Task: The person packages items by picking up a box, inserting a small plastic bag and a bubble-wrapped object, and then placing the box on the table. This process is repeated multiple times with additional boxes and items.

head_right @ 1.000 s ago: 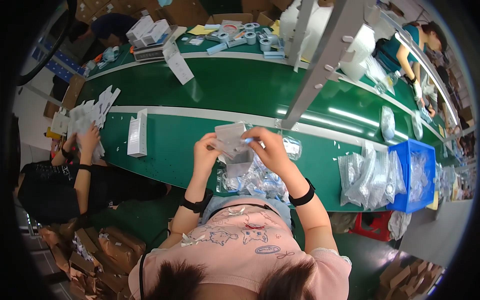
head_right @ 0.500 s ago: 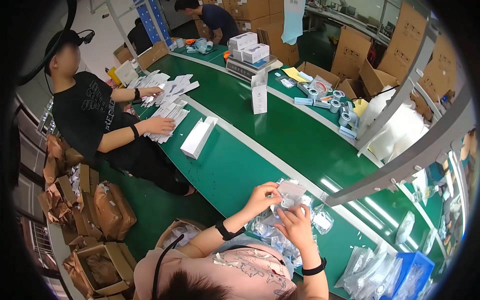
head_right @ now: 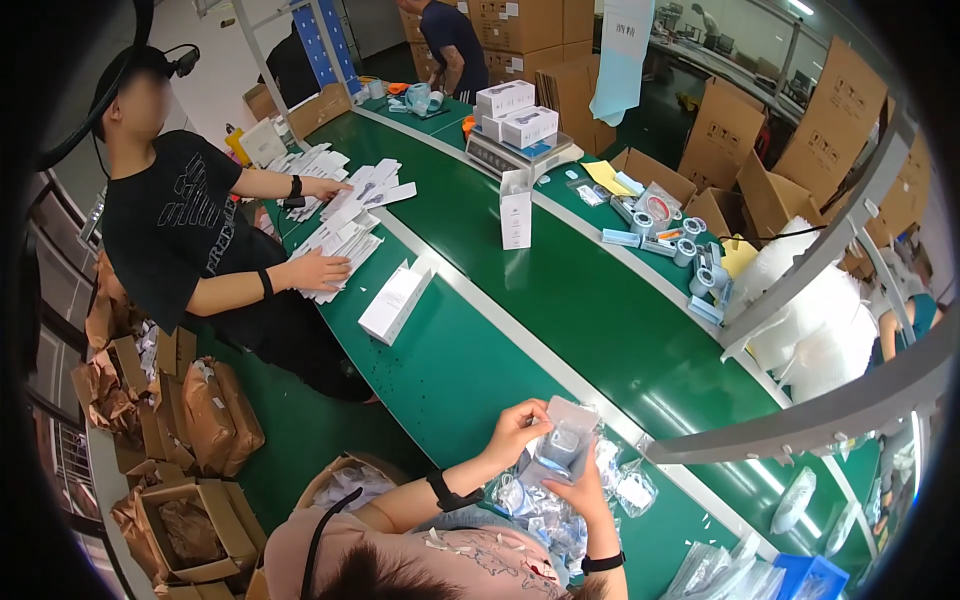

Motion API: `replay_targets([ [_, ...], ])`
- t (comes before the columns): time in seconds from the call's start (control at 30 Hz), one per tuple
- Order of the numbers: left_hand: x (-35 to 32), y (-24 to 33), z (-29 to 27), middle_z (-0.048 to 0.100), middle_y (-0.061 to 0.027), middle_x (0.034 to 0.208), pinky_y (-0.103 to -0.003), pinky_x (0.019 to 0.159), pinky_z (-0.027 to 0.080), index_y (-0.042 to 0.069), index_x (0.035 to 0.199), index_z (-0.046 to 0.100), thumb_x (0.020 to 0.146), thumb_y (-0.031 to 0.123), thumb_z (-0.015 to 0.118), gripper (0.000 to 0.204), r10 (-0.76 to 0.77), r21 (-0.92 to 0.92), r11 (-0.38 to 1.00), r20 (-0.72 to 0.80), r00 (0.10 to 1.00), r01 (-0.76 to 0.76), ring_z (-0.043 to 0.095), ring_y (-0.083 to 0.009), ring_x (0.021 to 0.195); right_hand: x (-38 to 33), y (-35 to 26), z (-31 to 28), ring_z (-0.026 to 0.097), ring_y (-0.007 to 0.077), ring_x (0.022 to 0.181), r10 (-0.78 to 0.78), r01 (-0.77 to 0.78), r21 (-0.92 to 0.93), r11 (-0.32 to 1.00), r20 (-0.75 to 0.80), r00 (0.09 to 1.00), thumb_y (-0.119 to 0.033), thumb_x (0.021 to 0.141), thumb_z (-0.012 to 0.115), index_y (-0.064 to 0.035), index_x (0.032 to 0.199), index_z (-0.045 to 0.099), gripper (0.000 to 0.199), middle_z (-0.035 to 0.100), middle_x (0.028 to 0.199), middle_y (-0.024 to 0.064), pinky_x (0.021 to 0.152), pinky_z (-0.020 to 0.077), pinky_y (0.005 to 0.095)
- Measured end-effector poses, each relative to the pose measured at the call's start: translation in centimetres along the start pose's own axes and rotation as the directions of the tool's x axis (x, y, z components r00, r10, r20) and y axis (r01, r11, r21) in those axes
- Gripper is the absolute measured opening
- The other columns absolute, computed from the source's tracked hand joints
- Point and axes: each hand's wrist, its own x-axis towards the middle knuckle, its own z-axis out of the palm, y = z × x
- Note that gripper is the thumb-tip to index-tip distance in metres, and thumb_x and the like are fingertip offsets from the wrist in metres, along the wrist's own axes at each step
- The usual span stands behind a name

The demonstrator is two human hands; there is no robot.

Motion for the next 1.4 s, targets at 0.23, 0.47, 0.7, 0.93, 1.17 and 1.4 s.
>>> replay_targets([
  [0.23, 8.2, 6.7, -17.1, 0.025, -0.0203, 0.131, -0.055, 0.095, 0.023, 0.007, 0.126, 0.029, 0.057, 0.034, 0.076, 0.088, 0.556, 0.979, 0.023, -0.181, 0.811, 0.203, 0.022, -0.0407, 0.121, 9.7, 5.2, -2.8, 0.041, 0.0222, 0.109, 0.146, -0.149, -0.048, 0.988, -0.063, 0.987, -0.016, 0.057, 0.074, -0.0023, 0.13, 0.02, 0.092, 0.038, 0.122, 0.0118, 0.093, 0.0325, 0.0335],
  [0.47, 3.3, 4.4, -28.3, 0.028, -0.0184, 0.125, -0.058, 0.087, 0.025, 0.011, 0.131, 0.023, 0.055, 0.026, 0.074, 0.093, 0.253, 0.654, -0.187, -0.689, 0.679, 0.733, 0.031, -0.0381, 0.111, 22.6, 8.3, -2.9, 0.033, 0.0249, 0.117, -0.149, 0.125, -0.082, 0.989, -0.612, 0.777, -0.01, 0.063, 0.071, -0.0004, 0.13, 0.018, 0.087, 0.031, 0.127, 0.0143, 0.098, 0.0256, 0.0332],
  [0.7, -1.0, 2.1, -11.6, 0.031, -0.02, 0.117, -0.048, 0.086, 0.03, 0.007, 0.132, 0.017, 0.053, 0.018, 0.075, 0.098, 0.062, 0.898, 0.113, -0.433, 0.899, 0.425, 0.034, -0.0377, 0.104, 24.0, 12.9, -4.8, 0.024, 0.0291, 0.124, -0.37, 0.043, -0.524, 0.85, -0.539, 0.756, -0.011, 0.06, 0.073, 0.0025, 0.131, 0.017, 0.091, 0.022, 0.133, 0.0205, 0.102, 0.0199, 0.0356],
  [0.93, -4.7, -0.1, -0.1, 0.031, -0.0208, 0.12, -0.046, 0.092, 0.028, 0.002, 0.131, 0.015, 0.055, 0.013, 0.075, 0.097, 0.143, 0.902, 0.413, -0.201, 0.969, 0.127, 0.034, -0.0367, 0.109, 8.7, 6.0, 1.8, 0.025, 0.0244, 0.124, 0.251, -0.224, 0.377, 0.899, -0.024, 0.968, -0.034, 0.083, 0.05, -0.0037, 0.133, 0.018, 0.066, 0.025, 0.134, 0.0146, 0.1, 0.0227, 0.0328],
  [1.17, -5.6, -0.6, 1.2, 0.038, -0.0161, 0.117, -0.037, 0.091, 0.034, -0.001, 0.127, 0.018, 0.058, 0.016, 0.077, 0.093, -0.145, 0.246, 0.966, 0.253, 0.957, 0.081, 0.042, -0.0263, 0.108, -4.6, 0.7, -3.0, 0.027, 0.0191, 0.122, 0.26, -0.227, 0.382, 0.896, -0.035, 0.965, -0.033, 0.088, 0.043, -0.0058, 0.134, 0.019, 0.059, 0.026, 0.135, 0.0092, 0.097, 0.0257, 0.0308],
  [1.4, -5.7, 1.2, 6.7, 0.036, -0.0141, 0.119, -0.036, 0.09, 0.035, 0.006, 0.129, 0.02, 0.059, 0.019, 0.077, 0.091, -0.042, 0.133, 0.991, 0.409, 0.912, -0.014, 0.04, -0.0258, 0.111, -7.2, 0.7, -9.8, 0.051, 0.0161, 0.094, 0.229, -0.23, -0.012, 0.973, -0.083, 0.97, -0.023, 0.086, 0.045, -0.001, 0.107, 0.054, 0.031, 0.057, 0.101, 0.0087, 0.082, 0.0394, 0.028],
])
